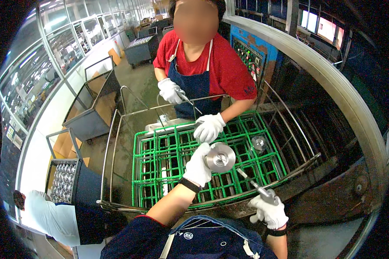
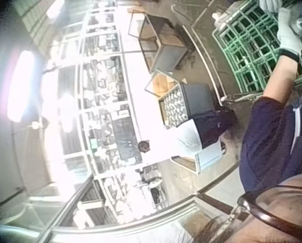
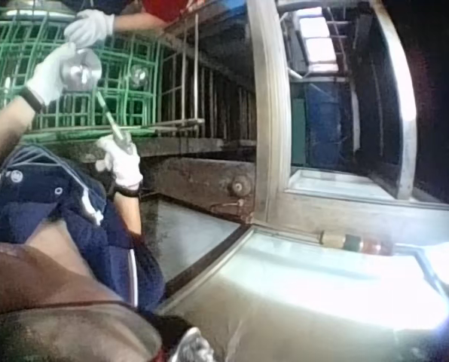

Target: Inspecting metal pistons at a workstation and placing them into storage bins.

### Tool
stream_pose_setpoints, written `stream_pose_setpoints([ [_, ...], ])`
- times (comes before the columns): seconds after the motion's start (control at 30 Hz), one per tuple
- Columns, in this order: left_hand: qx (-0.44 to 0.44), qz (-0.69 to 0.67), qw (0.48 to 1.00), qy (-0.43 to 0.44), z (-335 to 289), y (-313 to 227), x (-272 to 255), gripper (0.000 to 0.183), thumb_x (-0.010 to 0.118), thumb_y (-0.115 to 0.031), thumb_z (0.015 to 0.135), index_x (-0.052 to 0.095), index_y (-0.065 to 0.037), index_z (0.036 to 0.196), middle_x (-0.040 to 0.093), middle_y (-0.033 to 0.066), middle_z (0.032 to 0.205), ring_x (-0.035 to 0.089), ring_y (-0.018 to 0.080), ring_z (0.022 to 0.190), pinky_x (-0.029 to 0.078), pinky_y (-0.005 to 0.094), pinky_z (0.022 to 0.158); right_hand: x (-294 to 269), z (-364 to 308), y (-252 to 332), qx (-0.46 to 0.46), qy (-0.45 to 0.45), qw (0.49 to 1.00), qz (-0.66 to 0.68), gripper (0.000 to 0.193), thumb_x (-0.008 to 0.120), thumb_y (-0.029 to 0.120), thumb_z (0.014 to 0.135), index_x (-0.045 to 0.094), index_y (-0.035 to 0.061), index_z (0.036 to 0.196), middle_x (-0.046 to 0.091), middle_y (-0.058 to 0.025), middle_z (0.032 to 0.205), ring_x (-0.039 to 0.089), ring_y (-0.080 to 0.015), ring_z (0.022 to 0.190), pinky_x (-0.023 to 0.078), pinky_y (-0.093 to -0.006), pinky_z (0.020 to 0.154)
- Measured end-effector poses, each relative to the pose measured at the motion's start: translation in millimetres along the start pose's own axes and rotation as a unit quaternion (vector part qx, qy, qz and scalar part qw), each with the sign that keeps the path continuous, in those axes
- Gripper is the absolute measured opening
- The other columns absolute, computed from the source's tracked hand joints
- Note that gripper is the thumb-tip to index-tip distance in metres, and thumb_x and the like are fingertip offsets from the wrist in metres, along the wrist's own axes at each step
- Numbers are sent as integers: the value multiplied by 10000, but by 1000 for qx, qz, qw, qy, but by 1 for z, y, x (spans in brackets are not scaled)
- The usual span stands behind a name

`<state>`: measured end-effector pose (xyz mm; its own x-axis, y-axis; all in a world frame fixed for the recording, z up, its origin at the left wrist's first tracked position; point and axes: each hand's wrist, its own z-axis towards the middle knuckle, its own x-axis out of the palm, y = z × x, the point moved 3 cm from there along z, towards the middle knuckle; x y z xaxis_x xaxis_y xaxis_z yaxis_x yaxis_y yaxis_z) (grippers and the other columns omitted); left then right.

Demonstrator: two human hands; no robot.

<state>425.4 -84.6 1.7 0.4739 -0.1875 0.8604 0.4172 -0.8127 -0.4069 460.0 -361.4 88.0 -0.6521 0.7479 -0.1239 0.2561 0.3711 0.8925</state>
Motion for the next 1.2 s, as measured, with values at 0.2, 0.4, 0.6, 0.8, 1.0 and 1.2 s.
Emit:
stream_pose_setpoints([
  [0.2,26,91,994,-52,1,-11,-2,313,667,-352,924,632,-81,1076,663,40,986,629,174,861,526,329,776,-1,6,-6,-335,61,903,-263,137,721,169,785,712,35,813,613,-39,588,547,-115,422,403,-253,386],
  [0.4,78,349,931,-70,-12,-5,8,362,691,-407,905,634,-56,979,622,-13,836,534,78,715,449,246,640,7,1,-15,37,109,993,3,114,701,134,790,715,25,816,665,-50,648,508,-88,430,364,-253,413],
  [0.6,83,449,890,4,10,8,-22,237,657,-73,880,611,-15,1105,668,49,968,606,113,790,509,257,724,15,-8,5,93,122,982,-109,132,719,123,754,677,3,789,566,-25,556,477,-106,423,380,-270,413],
  [0.8,182,612,767,64,10,17,-22,358,580,-20,892,576,-6,1250,678,96,1111,638,165,935,510,292,848,5,12,-16,31,-31,999,-26,202,756,199,774,688,32,866,570,-33,580,510,-119,424,458,-282,426],
  [1.0,104,643,759,9,1,13,-6,387,609,-92,897,561,1,1270,665,110,1160,634,171,990,504,290,889,-2,22,-34,20,-38,998,-49,185,755,180,793,669,54,897,624,-29,664,558,-121,492,490,-273,506],
  [1.2,96,598,795,-16,20,19,-34,388,581,-29,872,551,3,1258,665,114,1129,632,176,1002,509,290,887,5,19,-32,2,72,989,-133,213,770,194,779,671,70,921,630,-18,698,522,-99,453,429,-250,444],
])
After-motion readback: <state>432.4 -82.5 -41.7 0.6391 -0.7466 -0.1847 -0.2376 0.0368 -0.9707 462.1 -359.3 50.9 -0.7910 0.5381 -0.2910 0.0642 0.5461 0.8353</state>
